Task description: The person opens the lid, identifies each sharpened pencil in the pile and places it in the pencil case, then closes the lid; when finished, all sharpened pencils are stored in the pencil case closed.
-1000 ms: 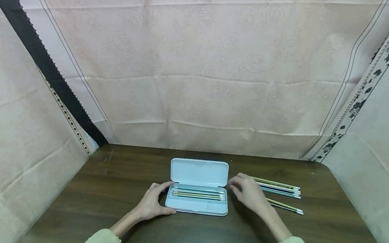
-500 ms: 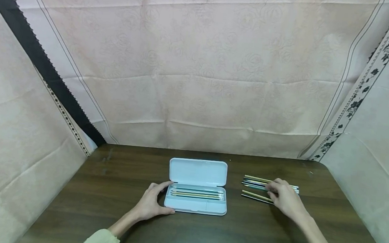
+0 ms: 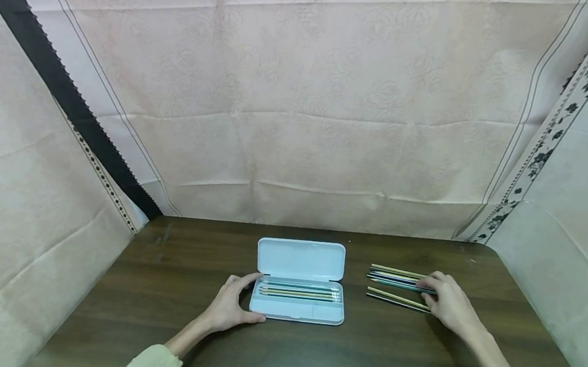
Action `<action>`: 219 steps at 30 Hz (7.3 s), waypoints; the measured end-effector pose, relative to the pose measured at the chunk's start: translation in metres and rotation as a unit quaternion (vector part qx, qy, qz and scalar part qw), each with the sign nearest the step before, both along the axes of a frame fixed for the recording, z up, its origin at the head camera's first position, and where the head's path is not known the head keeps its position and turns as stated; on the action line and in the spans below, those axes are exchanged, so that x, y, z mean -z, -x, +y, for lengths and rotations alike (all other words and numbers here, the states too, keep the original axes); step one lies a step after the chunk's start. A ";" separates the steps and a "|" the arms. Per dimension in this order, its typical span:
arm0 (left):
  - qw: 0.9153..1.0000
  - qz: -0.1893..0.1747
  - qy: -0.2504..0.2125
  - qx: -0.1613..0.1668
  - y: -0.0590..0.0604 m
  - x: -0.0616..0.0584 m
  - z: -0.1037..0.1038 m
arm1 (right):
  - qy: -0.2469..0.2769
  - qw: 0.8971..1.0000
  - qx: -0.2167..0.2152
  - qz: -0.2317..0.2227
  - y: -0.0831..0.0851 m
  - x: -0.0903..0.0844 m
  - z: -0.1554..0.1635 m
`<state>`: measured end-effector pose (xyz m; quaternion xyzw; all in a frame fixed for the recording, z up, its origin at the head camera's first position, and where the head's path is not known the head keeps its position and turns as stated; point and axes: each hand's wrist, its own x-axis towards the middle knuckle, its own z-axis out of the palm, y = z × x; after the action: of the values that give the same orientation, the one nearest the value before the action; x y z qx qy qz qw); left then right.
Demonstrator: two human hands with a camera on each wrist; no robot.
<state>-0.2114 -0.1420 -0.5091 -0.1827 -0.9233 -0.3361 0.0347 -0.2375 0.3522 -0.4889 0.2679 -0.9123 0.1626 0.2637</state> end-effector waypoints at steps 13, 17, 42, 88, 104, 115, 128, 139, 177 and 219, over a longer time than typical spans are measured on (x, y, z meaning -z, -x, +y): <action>1.000 -0.003 -0.001 -0.001 -0.001 -0.001 0.000 | -0.007 1.000 -0.011 0.006 0.003 0.006 0.012; 1.000 -0.004 -0.003 -0.001 -0.001 -0.001 0.000 | -0.010 1.000 -0.010 0.001 0.004 0.006 0.013; 1.000 -0.001 -0.003 -0.001 0.001 0.002 0.000 | -0.039 0.999 0.007 0.005 0.008 0.006 0.013; 1.000 0.004 -0.008 -0.001 -0.002 0.000 0.000 | -0.044 0.999 -0.025 0.003 -0.006 -0.012 -0.017; 1.000 -0.002 -0.006 -0.001 -0.001 0.001 0.000 | -0.038 0.996 -0.070 0.036 -0.012 -0.024 -0.042; 1.000 0.004 -0.006 0.000 0.000 0.002 0.000 | -0.041 0.995 -0.086 0.041 -0.013 -0.025 -0.061; 1.000 0.003 -0.005 0.002 0.000 0.001 -0.001 | -0.043 0.995 -0.093 0.007 -0.009 -0.023 -0.093; 1.000 0.003 -0.008 0.003 0.000 0.001 0.000 | -0.044 0.992 -0.108 -0.039 -0.006 -0.022 -0.124; 1.000 0.001 -0.004 -0.001 0.000 0.002 0.000 | -0.058 0.988 -0.145 -0.013 0.006 -0.014 -0.196; 1.000 -0.001 -0.001 -0.003 0.000 0.000 0.000 | 0.035 0.997 -0.064 -0.006 0.012 -0.024 -0.039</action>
<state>-0.2116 -0.1416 -0.5089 -0.1793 -0.9234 -0.3374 0.0352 -0.2494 0.3136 -0.4651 0.3155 -0.8885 0.2127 0.2564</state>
